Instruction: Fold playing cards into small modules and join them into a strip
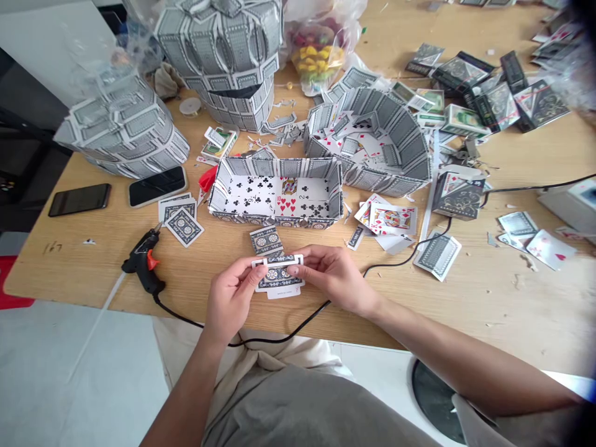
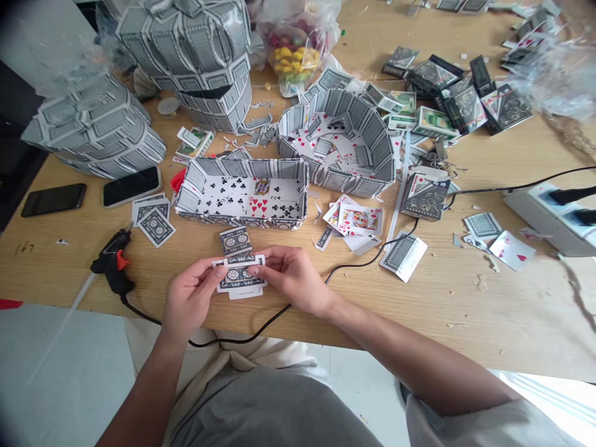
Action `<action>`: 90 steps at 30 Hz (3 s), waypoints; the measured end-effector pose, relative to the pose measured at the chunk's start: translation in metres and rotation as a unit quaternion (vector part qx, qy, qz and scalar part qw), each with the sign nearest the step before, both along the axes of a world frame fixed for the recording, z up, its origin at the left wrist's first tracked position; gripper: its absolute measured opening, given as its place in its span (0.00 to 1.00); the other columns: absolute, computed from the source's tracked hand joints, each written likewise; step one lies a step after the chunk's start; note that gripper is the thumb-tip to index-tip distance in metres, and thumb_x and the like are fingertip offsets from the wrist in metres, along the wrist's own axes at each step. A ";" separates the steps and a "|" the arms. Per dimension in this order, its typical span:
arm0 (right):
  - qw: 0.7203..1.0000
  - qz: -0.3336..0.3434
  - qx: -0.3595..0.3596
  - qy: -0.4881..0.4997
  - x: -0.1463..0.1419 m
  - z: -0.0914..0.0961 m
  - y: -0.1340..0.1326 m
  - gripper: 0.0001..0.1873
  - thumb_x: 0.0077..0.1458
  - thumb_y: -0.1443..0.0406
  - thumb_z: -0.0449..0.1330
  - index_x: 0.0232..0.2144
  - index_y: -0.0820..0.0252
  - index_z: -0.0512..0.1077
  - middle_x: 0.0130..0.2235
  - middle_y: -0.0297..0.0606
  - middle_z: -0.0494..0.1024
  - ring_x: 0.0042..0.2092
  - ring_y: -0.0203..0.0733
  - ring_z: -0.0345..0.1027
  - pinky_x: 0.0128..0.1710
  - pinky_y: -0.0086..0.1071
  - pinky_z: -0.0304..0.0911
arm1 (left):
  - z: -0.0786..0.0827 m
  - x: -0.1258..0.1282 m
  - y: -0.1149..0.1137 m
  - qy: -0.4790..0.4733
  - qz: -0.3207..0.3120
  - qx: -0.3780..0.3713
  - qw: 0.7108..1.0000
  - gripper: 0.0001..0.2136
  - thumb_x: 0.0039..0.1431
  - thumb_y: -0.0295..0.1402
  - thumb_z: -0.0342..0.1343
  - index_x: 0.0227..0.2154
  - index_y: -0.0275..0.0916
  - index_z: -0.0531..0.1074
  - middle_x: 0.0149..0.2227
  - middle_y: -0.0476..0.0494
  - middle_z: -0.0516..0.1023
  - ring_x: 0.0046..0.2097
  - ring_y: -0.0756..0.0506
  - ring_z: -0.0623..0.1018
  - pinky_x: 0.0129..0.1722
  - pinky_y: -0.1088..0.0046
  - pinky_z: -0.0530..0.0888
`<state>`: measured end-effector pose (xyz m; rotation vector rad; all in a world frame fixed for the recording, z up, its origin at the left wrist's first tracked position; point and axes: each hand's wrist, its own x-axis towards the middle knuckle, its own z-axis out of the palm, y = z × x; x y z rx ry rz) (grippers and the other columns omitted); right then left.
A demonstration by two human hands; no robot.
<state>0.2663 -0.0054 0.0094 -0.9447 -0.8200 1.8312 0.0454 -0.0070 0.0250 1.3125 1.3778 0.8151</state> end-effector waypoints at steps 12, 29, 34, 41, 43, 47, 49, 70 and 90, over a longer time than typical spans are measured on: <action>0.999 -0.019 -0.004 -0.029 0.000 0.000 0.000 0.25 0.52 0.55 0.79 0.44 0.57 0.72 0.33 0.34 0.85 0.35 0.40 0.80 0.36 0.31 0.74 | 0.003 0.013 -0.005 -0.125 0.041 -0.044 0.990 0.23 0.62 0.38 0.70 0.52 0.43 0.64 0.34 0.48 0.85 0.34 0.47 0.85 0.37 0.74 0.81; 0.993 0.025 0.090 -0.076 0.001 0.001 -0.006 0.10 0.65 0.59 0.69 0.41 0.59 0.78 0.37 0.36 0.77 0.36 0.37 0.69 0.37 0.30 0.66 | 0.004 0.010 -0.004 -0.163 0.079 -0.055 0.982 0.22 0.61 0.38 0.71 0.49 0.45 0.62 0.35 0.49 0.83 0.33 0.47 0.83 0.33 0.74 0.81; 0.993 0.035 0.084 -0.075 0.001 0.000 -0.006 0.12 0.65 0.57 0.69 0.43 0.60 0.79 0.38 0.37 0.79 0.36 0.37 0.70 0.37 0.31 0.67 | 0.003 0.009 -0.005 -0.155 0.074 -0.044 0.984 0.22 0.62 0.38 0.70 0.49 0.45 0.63 0.34 0.50 0.82 0.32 0.48 0.82 0.34 0.74 0.80; 0.993 0.030 0.086 -0.069 0.001 0.000 -0.006 0.10 0.65 0.59 0.69 0.43 0.59 0.79 0.38 0.37 0.80 0.37 0.37 0.71 0.37 0.31 0.67 | 0.005 0.010 -0.005 -0.149 0.077 -0.035 0.985 0.21 0.61 0.38 0.71 0.48 0.45 0.63 0.34 0.50 0.83 0.33 0.48 0.82 0.35 0.74 0.80; 0.993 0.028 0.089 -0.078 0.001 0.000 -0.006 0.10 0.65 0.58 0.69 0.42 0.58 0.79 0.38 0.37 0.80 0.37 0.37 0.71 0.37 0.31 0.67 | 0.005 0.011 -0.005 -0.146 0.079 -0.032 0.986 0.22 0.61 0.38 0.71 0.48 0.45 0.63 0.33 0.51 0.82 0.32 0.48 0.82 0.35 0.74 0.79; 0.989 0.027 0.104 -0.102 0.002 -0.001 -0.006 0.10 0.66 0.58 0.68 0.42 0.59 0.81 0.38 0.38 0.81 0.37 0.39 0.73 0.38 0.32 0.69 | 0.002 0.011 -0.006 -0.134 0.082 -0.019 0.987 0.21 0.61 0.39 0.71 0.47 0.45 0.63 0.32 0.52 0.81 0.31 0.49 0.81 0.34 0.74 0.78; 0.987 0.030 0.114 -0.110 0.003 -0.001 -0.007 0.10 0.67 0.58 0.67 0.42 0.59 0.82 0.39 0.40 0.83 0.38 0.40 0.74 0.39 0.33 0.70 | 0.000 0.011 -0.006 -0.118 0.077 0.003 0.990 0.18 0.62 0.38 0.70 0.45 0.44 0.66 0.31 0.52 0.81 0.31 0.49 0.80 0.33 0.76 0.77; 0.995 0.020 0.059 -0.079 0.003 -0.001 -0.005 0.12 0.62 0.56 0.71 0.43 0.58 0.85 0.40 0.40 0.86 0.39 0.41 0.78 0.43 0.35 0.75 | -0.015 -0.010 -0.007 0.064 -0.128 0.267 0.953 0.12 0.63 0.25 0.68 0.47 0.47 0.83 0.41 0.45 0.86 0.43 0.44 0.86 0.45 0.71 0.80; 0.999 0.028 0.022 -0.021 0.001 -0.002 -0.006 0.11 0.62 0.60 0.72 0.43 0.60 0.85 0.36 0.38 0.87 0.36 0.37 0.82 0.42 0.30 0.78 | -0.014 0.001 -0.020 -0.029 -0.054 0.161 0.985 0.05 0.66 0.28 0.66 0.42 0.43 0.81 0.37 0.47 0.82 0.39 0.48 0.83 0.39 0.76 0.78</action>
